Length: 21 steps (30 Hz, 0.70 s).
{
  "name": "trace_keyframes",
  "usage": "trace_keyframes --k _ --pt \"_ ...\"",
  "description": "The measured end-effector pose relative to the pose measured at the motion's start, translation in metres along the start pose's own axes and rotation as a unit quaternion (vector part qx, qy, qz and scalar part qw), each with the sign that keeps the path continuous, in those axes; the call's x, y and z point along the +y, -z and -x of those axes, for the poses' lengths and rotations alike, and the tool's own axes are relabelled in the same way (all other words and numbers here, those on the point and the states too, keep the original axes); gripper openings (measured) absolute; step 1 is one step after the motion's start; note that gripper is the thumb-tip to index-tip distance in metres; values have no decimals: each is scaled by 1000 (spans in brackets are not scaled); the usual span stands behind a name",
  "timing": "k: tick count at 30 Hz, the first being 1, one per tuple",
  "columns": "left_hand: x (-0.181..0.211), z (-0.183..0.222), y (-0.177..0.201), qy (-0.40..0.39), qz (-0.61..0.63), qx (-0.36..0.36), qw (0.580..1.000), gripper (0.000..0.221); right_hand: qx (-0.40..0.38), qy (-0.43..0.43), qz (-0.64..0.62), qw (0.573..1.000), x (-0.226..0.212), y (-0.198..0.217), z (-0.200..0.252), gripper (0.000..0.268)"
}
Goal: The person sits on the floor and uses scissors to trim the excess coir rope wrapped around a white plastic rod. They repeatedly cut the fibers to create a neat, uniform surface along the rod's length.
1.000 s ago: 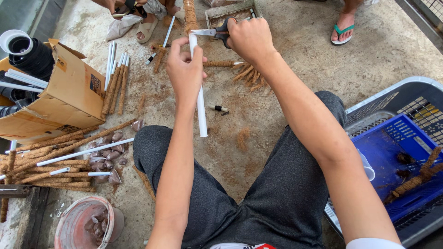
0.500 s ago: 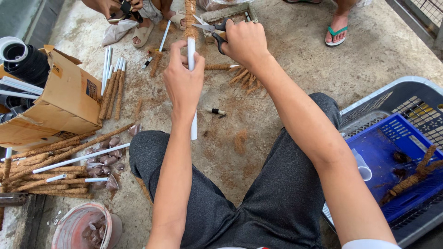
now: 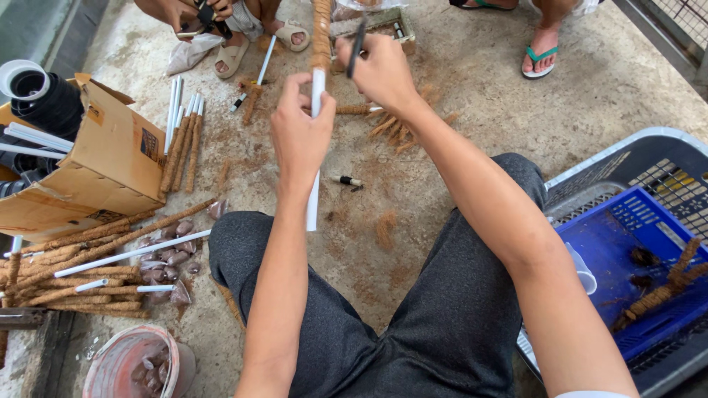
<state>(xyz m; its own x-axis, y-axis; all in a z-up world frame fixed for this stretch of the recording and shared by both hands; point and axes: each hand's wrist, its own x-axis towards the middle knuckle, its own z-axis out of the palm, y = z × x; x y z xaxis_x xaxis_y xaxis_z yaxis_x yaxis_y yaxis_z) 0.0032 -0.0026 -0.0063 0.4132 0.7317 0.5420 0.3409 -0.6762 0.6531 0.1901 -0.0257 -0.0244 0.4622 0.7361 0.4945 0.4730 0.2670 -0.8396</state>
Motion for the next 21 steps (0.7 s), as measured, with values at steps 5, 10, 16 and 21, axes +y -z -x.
trace_keyframes --k 5,10,16,21 --pt "7 5 -1 -20 -18 -43 999 35 12 -48 -213 976 -7 4 1 51" --pt "10 0 -2 98 191 -127 968 44 9 -48 -238 970 1 4 -3 52" --pt "13 -3 -1 196 338 -144 909 43 -49 -15 -126 991 -3 -1 5 53" --pt "7 -1 1 167 332 -104 922 34 -76 -24 -70 994 -6 1 4 49"
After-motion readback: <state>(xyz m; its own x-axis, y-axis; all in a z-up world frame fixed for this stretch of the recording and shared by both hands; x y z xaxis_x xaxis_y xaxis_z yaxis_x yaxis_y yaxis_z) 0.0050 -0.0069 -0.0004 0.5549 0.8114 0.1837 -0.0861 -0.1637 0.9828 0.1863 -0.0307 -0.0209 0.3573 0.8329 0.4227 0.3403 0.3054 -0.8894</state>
